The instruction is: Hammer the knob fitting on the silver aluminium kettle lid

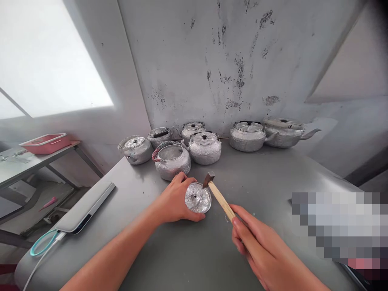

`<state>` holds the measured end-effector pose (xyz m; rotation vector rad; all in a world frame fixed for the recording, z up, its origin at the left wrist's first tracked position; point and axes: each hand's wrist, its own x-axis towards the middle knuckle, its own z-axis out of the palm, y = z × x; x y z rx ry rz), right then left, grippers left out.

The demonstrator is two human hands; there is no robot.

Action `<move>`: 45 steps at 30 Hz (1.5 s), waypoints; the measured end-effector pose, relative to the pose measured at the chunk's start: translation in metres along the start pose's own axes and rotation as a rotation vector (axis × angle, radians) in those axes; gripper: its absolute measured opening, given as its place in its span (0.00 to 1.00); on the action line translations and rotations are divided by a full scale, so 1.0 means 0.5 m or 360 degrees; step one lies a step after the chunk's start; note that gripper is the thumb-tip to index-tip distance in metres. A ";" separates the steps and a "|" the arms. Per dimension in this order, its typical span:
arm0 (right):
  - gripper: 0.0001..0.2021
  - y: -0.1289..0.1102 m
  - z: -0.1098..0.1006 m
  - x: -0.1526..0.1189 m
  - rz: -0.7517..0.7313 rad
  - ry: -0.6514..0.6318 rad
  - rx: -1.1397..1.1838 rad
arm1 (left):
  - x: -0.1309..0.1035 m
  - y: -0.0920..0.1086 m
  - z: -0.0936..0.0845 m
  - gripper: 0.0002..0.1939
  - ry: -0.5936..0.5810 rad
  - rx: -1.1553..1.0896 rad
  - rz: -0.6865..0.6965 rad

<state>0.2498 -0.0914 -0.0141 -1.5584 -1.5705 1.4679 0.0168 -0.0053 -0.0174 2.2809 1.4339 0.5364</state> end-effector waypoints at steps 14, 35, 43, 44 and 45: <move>0.25 0.016 -0.002 0.009 -0.0412 0.0090 -0.0526 | -0.005 0.008 -0.013 0.43 -0.0028 -0.0012 0.0064; 0.26 0.012 -0.003 0.001 -0.0535 0.0166 -0.0807 | 0.012 -0.004 -0.013 0.24 0.0165 -0.0149 -0.0214; 0.27 -0.026 -0.022 -0.005 -0.0407 0.0074 -0.1077 | 0.008 0.004 0.004 0.23 0.0247 -0.0198 -0.0166; 0.27 -0.026 -0.024 -0.005 -0.0389 0.0061 -0.1087 | 0.007 0.005 0.005 0.23 0.0263 -0.0194 -0.0153; 0.27 -0.023 -0.027 -0.005 -0.0403 0.0063 -0.1079 | 0.005 0.007 0.006 0.23 0.0275 -0.0192 -0.0134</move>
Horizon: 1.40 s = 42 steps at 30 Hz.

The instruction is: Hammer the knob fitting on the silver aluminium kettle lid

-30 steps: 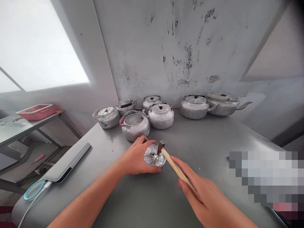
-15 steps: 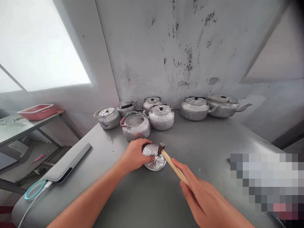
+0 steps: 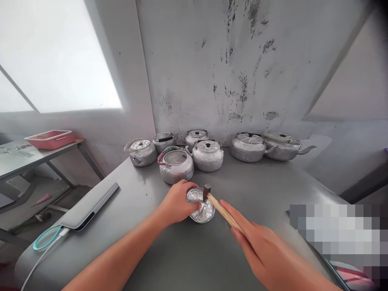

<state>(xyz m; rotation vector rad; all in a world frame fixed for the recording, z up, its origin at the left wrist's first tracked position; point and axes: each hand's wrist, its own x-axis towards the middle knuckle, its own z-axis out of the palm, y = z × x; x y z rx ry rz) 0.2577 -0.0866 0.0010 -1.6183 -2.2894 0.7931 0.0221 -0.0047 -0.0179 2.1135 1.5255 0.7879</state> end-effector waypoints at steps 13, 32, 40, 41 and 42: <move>0.28 0.065 0.059 0.005 -0.0241 0.0201 -0.0168 | -0.008 -0.011 0.018 0.26 -0.0029 0.0121 0.0089; 0.27 0.034 0.030 -0.011 -0.0301 0.0371 -0.0008 | -0.006 -0.006 0.016 0.25 -0.0047 0.0059 -0.0064; 0.25 0.027 0.025 -0.011 -0.0187 0.0351 0.0114 | -0.007 -0.002 0.013 0.25 -0.0023 0.0054 -0.0060; 0.24 0.026 0.024 -0.011 -0.0181 0.0363 0.0120 | -0.007 -0.002 0.013 0.25 -0.0021 0.0052 -0.0058; 0.24 0.027 0.023 -0.011 -0.0183 0.0359 0.0121 | -0.007 -0.002 0.013 0.25 -0.0025 0.0050 -0.0054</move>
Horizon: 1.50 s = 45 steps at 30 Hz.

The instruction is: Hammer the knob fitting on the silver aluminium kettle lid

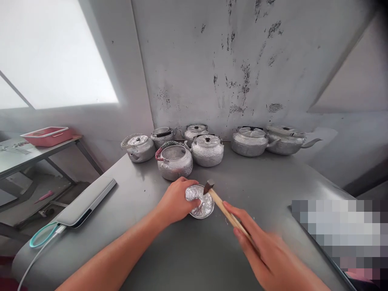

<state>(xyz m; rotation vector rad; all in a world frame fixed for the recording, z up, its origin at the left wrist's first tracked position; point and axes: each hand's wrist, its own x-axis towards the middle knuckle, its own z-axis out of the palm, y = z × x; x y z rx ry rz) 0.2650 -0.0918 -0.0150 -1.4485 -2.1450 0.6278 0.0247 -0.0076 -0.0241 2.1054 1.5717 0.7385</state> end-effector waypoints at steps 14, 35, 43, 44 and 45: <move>0.22 -0.001 -0.001 -0.003 0.0104 0.0020 0.0053 | 0.004 -0.005 -0.002 0.24 -0.0008 -0.0064 0.0044; 0.20 -0.009 -0.005 0.000 0.0404 -0.0098 0.0195 | 0.001 -0.003 -0.005 0.24 -0.0016 -0.0055 0.0031; 0.19 -0.057 -0.039 0.030 0.1014 -0.0434 0.0879 | -0.003 0.005 -0.007 0.25 0.0061 -0.0094 -0.0028; 0.19 -0.056 -0.034 0.030 0.1001 -0.0385 0.0957 | -0.002 0.005 -0.007 0.25 0.0079 -0.0117 -0.0043; 0.18 -0.053 -0.027 0.030 0.0987 -0.0378 0.0993 | -0.002 0.004 -0.007 0.25 0.0091 -0.0142 -0.0055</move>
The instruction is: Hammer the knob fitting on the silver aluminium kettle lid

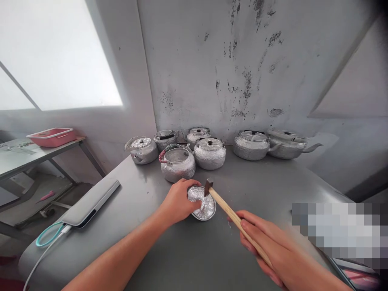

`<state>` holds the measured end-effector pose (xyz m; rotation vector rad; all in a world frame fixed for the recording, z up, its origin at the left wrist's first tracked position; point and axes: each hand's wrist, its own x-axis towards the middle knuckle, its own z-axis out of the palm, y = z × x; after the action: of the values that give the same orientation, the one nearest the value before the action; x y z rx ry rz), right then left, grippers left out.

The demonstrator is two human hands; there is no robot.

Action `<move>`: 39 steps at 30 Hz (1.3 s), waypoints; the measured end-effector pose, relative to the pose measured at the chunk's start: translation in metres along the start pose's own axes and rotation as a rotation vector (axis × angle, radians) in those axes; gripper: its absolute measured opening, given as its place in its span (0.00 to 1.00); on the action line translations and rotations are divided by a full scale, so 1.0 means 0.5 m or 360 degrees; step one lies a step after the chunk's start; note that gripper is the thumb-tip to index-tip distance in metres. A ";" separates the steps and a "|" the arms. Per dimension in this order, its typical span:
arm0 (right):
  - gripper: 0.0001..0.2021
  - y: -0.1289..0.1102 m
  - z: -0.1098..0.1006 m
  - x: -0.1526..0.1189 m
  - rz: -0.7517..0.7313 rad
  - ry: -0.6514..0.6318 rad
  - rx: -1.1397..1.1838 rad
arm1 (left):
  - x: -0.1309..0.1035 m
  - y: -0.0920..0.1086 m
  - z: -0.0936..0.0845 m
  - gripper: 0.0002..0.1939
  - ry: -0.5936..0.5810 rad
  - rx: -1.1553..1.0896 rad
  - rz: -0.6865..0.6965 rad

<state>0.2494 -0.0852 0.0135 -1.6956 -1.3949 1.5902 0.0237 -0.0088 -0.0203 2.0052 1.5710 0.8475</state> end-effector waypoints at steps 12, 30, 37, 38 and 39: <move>0.20 0.037 0.017 0.008 0.0024 -0.0151 -0.0045 | 0.018 -0.011 0.004 0.23 -0.0025 -0.0699 -0.0290; 0.19 0.040 0.025 0.005 -0.0052 -0.0055 0.0060 | -0.006 0.013 0.020 0.20 -0.0012 -0.0168 -0.0056; 0.22 0.040 0.021 0.007 -0.0078 -0.0011 0.0170 | -0.002 0.006 0.021 0.10 -0.0033 0.0091 -0.0055; 0.21 0.042 0.021 0.008 -0.0082 -0.0029 0.0150 | -0.002 0.005 0.021 0.10 -0.0034 0.0161 -0.0062; 0.21 0.045 0.021 0.009 -0.0063 -0.0049 0.0108 | -0.001 0.005 0.020 0.10 -0.0041 0.0228 -0.0084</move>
<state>0.2475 -0.0935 -0.0103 -1.6016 -1.3652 1.6300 0.0325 -0.0099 -0.0257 2.0539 1.7054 0.7042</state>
